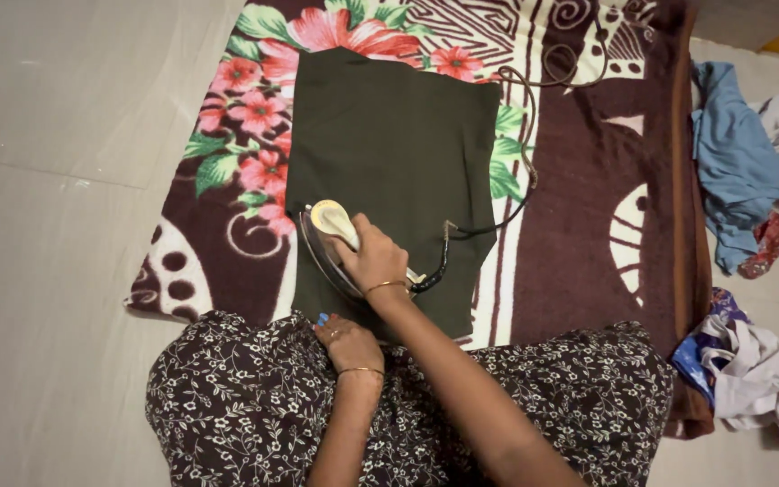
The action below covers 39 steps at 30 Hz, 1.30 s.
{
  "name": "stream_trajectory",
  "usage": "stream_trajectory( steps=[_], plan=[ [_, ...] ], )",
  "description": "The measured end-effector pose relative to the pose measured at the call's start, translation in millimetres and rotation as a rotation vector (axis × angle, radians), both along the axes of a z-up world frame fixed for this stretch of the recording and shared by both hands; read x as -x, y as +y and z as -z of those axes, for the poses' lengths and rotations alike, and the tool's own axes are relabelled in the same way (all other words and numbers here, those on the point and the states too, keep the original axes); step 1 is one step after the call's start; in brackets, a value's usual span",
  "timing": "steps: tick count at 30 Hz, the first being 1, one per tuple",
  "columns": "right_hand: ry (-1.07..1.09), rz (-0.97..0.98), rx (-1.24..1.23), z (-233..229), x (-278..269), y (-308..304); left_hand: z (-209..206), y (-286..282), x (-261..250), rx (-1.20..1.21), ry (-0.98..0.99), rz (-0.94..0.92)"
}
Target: The person irons a dark green t-shirt laid out on a floral patterned blanket on the floor. They use a handheld electric iron to smooth the fabric, moving it back and forth across the shirt's surface. The person occasionally adjusts the shirt's position and flips it over to iron the other side.
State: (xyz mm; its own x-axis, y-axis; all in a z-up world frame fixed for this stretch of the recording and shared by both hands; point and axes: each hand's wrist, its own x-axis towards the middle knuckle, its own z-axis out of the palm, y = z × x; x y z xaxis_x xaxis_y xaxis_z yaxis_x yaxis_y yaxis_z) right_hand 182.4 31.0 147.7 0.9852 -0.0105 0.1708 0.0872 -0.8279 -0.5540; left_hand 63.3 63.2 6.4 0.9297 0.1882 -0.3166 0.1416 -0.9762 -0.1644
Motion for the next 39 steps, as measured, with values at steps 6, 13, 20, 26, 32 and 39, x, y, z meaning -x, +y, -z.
stream_trajectory(
  steps=[6, 13, 20, 26, 32, 39],
  plan=[
    [0.063, -0.177, 0.017, 2.1, -5.6, -15.9, -32.2, 13.2, -6.7, 0.316, -0.069, -0.173],
    [0.037, -0.43, 0.13, 7.8, -8.3, -52.9, -5.1, 8.8, -14.9, 0.313, -0.251, -0.218],
    [0.036, -0.483, 0.189, 13.7, -3.3, -78.5, -3.6, 12.3, -20.2, 0.349, -0.158, -0.249],
    [0.054, -0.51, 0.229, 7.9, -1.0, -98.9, -14.2, 13.8, -18.7, 0.382, -0.147, -0.249],
    [0.095, -0.512, 0.267, -1.6, 6.4, -121.8, -8.3, 14.0, -18.5, 0.379, -0.154, -0.243],
    [0.111, -0.479, 0.345, -3.4, 15.1, -170.7, 2.8, 12.2, -19.6, 0.355, -0.168, -0.243]
  ],
)
